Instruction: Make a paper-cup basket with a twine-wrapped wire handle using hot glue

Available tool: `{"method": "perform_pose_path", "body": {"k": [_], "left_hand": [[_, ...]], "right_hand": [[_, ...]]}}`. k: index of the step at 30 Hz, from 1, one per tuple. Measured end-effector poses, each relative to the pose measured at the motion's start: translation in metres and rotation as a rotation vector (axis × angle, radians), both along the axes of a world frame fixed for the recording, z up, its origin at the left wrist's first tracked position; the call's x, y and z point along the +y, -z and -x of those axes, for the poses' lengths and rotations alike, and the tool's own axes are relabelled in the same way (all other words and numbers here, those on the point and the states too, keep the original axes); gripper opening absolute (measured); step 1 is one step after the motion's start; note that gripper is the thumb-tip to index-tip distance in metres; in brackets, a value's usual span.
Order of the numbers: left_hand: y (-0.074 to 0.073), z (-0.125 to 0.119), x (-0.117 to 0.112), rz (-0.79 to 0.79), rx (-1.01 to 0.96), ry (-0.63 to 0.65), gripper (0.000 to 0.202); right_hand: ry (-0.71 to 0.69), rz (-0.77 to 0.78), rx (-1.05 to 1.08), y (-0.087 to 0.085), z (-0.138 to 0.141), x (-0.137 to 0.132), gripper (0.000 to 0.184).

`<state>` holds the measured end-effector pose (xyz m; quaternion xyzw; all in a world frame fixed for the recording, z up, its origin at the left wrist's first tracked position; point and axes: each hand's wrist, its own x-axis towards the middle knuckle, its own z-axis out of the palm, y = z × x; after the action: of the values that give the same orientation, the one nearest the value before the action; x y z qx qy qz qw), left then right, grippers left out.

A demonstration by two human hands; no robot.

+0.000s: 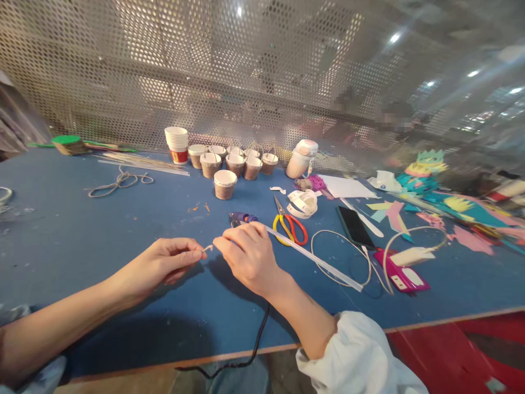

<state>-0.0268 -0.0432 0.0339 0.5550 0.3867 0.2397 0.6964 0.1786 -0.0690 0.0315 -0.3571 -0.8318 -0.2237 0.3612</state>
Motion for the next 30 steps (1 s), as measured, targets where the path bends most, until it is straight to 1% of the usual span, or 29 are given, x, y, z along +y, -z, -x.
{"method": "perform_pose_path", "body": {"k": [2,5,8,10,12,14,17,22,27,30], "left_hand": [[0.001,0.000,0.001,0.048,-0.036,-0.008,0.032],[0.000,-0.001,0.002,0.080,-0.056,-0.020,0.033],[0.000,-0.001,0.002,0.059,-0.047,-0.029,0.033],[0.001,-0.001,0.001,0.027,-0.029,-0.034,0.033],[0.001,-0.002,0.000,-0.013,-0.006,-0.029,0.033],[0.001,-0.002,-0.001,-0.037,0.013,-0.019,0.034],[0.001,-0.001,-0.003,-0.044,-0.001,-0.024,0.033],[0.000,-0.001,-0.002,-0.087,0.015,-0.011,0.034],[-0.001,0.001,-0.003,-0.104,0.036,-0.004,0.037],[-0.001,0.002,-0.003,-0.103,0.041,-0.008,0.039]], "right_hand": [[-0.026,0.025,0.098,-0.001,0.000,0.000,0.021],[-0.070,0.157,0.211,-0.001,0.002,-0.002,0.018],[-0.070,0.295,0.287,0.001,0.006,-0.004,0.012],[-0.068,0.331,0.310,0.003,0.009,-0.004,0.014],[-0.080,0.317,0.291,0.005,0.011,-0.003,0.014],[-0.092,0.278,0.256,0.005,0.012,-0.003,0.010],[-0.102,0.247,0.247,0.004,0.013,-0.003,0.008],[-0.093,0.279,0.260,0.003,0.014,-0.004,0.008],[-0.067,0.252,0.225,0.001,0.013,-0.006,0.009],[-0.067,0.315,0.256,0.000,0.014,-0.009,0.009]]}}
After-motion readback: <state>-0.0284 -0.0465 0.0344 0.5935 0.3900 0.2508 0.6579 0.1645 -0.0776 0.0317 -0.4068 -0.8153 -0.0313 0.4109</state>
